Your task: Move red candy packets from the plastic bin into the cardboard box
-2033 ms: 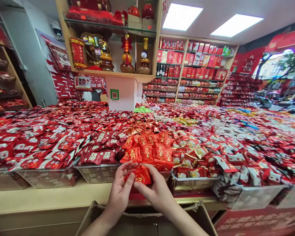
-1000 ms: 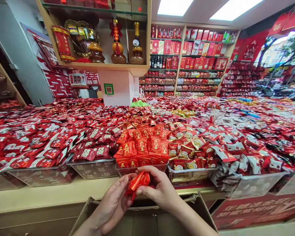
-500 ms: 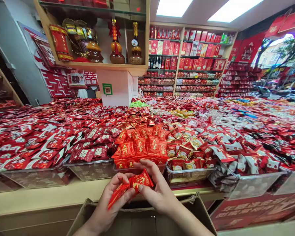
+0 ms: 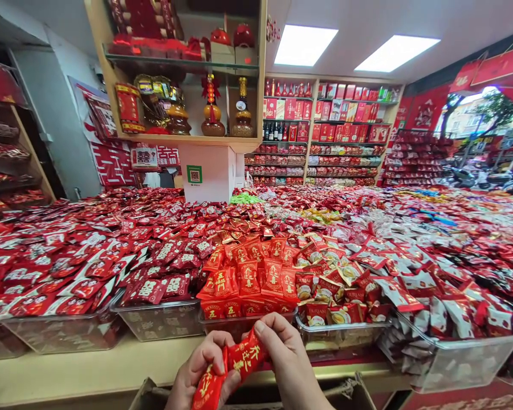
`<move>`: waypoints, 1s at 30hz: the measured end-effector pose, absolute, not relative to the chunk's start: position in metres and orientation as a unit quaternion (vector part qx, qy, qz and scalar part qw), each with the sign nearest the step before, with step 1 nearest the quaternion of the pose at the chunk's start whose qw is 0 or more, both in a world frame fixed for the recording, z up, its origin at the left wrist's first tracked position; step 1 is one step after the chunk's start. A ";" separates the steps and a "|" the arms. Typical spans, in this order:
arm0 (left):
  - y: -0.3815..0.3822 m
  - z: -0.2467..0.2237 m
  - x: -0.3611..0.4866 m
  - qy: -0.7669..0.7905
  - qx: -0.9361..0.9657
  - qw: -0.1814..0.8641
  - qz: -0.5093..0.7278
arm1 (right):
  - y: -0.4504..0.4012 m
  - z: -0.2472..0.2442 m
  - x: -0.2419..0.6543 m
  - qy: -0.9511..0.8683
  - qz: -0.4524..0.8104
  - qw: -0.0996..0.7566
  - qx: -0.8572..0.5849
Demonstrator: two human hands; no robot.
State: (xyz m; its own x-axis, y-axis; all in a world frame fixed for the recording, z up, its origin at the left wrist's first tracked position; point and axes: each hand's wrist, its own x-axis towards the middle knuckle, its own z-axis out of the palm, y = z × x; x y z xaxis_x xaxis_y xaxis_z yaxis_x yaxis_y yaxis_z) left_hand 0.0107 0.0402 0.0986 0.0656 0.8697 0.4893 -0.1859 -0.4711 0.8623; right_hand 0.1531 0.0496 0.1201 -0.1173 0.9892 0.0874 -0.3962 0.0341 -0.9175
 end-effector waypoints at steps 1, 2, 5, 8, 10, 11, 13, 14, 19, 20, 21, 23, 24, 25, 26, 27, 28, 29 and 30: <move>0.040 0.098 0.010 0.289 0.605 0.411 0.618 | 0.049 0.120 0.153 -0.443 0.610 0.566 -0.332; 0.039 0.098 0.009 0.289 0.617 0.395 0.616 | 0.049 0.120 0.153 -0.459 0.604 0.565 -0.326; 0.037 0.097 0.009 0.287 0.649 0.361 0.605 | 0.047 0.122 0.154 -0.495 0.577 0.564 -0.322; 0.035 0.095 0.010 0.276 0.670 0.344 0.597 | 0.044 0.125 0.151 -0.439 0.616 0.568 -0.324; 0.036 0.095 0.011 0.273 0.664 0.345 0.604 | 0.043 0.125 0.149 -0.409 0.637 0.571 -0.317; 0.036 0.095 0.011 0.275 0.654 0.353 0.609 | 0.043 0.125 0.147 -0.406 0.635 0.574 -0.319; 0.037 0.096 0.011 0.279 0.624 0.385 0.620 | 0.043 0.124 0.146 -0.424 0.607 0.582 -0.335; 0.037 0.097 0.011 0.283 0.606 0.404 0.624 | 0.044 0.123 0.147 -0.439 0.586 0.586 -0.347; 0.034 0.104 0.015 0.296 0.545 0.484 0.618 | 0.048 0.118 0.155 -0.532 0.496 0.575 -0.375; 0.034 0.105 0.016 0.299 0.540 0.490 0.615 | 0.049 0.118 0.157 -0.546 0.489 0.568 -0.375; 0.033 0.105 0.016 0.305 0.538 0.491 0.614 | 0.049 0.118 0.158 -0.554 0.483 0.565 -0.375; 0.033 0.105 0.016 0.319 0.533 0.479 0.621 | 0.048 0.120 0.160 -0.561 0.481 0.561 -0.373; 0.033 0.104 0.016 0.325 0.529 0.469 0.629 | 0.047 0.121 0.159 -0.561 0.481 0.561 -0.373; 0.034 0.104 0.015 0.330 0.523 0.459 0.637 | 0.046 0.121 0.159 -0.561 0.483 0.559 -0.373; 0.034 0.103 0.014 0.334 0.521 0.453 0.642 | 0.045 0.121 0.158 -0.561 0.485 0.557 -0.375; 0.035 0.103 0.013 0.336 0.522 0.453 0.640 | 0.043 0.121 0.157 -0.561 0.488 0.553 -0.378; 0.036 0.102 0.013 0.337 0.527 0.460 0.630 | 0.042 0.121 0.157 -0.562 0.488 0.548 -0.381; 0.037 0.100 0.012 0.339 0.533 0.472 0.615 | 0.040 0.121 0.157 -0.572 0.485 0.538 -0.384; 0.038 0.098 0.011 0.341 0.538 0.484 0.600 | 0.039 0.121 0.159 -0.592 0.476 0.525 -0.385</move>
